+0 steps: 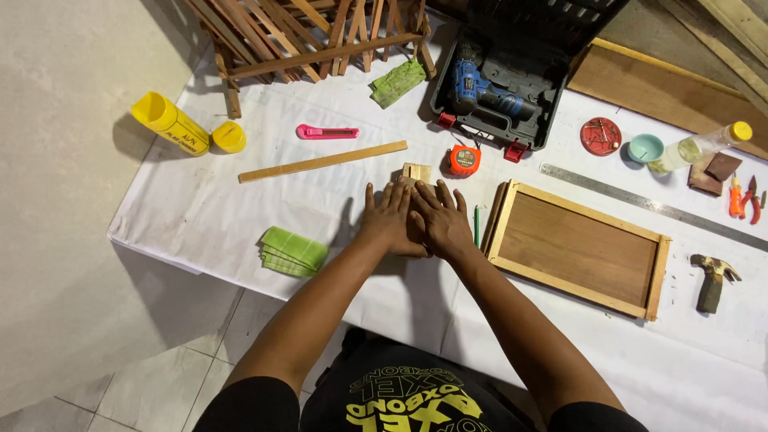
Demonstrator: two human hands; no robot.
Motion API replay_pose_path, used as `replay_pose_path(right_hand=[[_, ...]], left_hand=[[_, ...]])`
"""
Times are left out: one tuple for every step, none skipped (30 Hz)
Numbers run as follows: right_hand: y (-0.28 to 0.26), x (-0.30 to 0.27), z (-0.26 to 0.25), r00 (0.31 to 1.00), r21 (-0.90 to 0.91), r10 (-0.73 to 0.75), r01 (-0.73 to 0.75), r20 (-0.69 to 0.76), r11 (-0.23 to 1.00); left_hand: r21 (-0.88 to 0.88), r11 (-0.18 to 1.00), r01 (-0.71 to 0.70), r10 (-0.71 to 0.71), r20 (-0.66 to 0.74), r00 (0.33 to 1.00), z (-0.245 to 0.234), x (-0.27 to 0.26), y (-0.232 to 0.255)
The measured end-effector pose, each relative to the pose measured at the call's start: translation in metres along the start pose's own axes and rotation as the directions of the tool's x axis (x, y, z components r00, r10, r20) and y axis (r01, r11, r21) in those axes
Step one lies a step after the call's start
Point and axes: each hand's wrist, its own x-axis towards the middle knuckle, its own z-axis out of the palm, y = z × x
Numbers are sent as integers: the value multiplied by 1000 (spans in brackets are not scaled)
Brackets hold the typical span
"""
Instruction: The person hammers nails into a rectangular wooden frame on a work table, then sorts through a pile of thin wood strips and selects one. They sand a small wooden block with a sanding block, position the block as a center divider inside the frame, and hammer nails to secure it.
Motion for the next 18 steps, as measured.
replay_pose_path(right_hand=[[-2,-16,9,1000,0,1,-1,4,1000],[-3,-28,18,1000,-5,-9,9,-12,1000],[-4,-41,26,999,-10,-20,19,-28,1000],[-12,-54,27,999,-8,-16,16,-28,1000],[-19,-68,28,1000,-14,-4,3,-18,1000],[-25,-81,28,1000,-20,13,-13,-7,1000],[-29,-91,32,1000,-17,21,-21,-7,1000],[-32,-100,34,1000,-28,7,-7,-17,1000],[-35,-107,36,1000,-39,-8,7,-26,999],[-36,-111,37,1000,-40,-5,4,-29,999],[-38,-113,37,999,-69,-8,5,-36,998],[-38,-115,37,999,-97,-12,8,-41,995],[-36,-112,39,999,-98,-12,8,-42,995],[-32,-108,41,999,-108,-18,13,-43,994],[-29,-102,43,999,-119,-23,18,-43,993],[-27,-94,38,999,-119,-24,19,-42,993],[-25,-86,33,999,-93,-11,7,-35,996],[-22,-75,28,1000,-67,2,-4,-29,998]], left_hand=[[-3,1000,-1,1,3,1000,7,-14,5],[-27,999,-21,21,1,1000,12,-27,9],[-52,998,-40,40,-2,999,17,-39,13],[-50,998,-43,43,1,999,24,-51,16],[-54,997,-51,51,0,999,31,-63,20],[-57,996,-62,62,1,998,37,-74,23],[-53,996,-68,68,5,998,44,-83,27],[-42,997,-64,64,-2,998,49,-90,30],[-31,998,-60,60,-10,998,53,-97,34],[-29,998,-63,63,-12,998,56,-99,35],[-17,998,-58,58,-12,998,58,-101,36],[-6,999,-51,50,-10,999,60,-102,37],[-6,999,-51,51,-12,999,55,-100,38],[-10,999,-41,42,18,999,51,-98,37],[-15,999,-31,32,49,998,46,-94,37],[-16,999,-31,31,49,998,45,-85,35],[-33,999,-15,16,36,999,44,-75,33],[-49,999,0,1,23,1000,43,-64,32]])
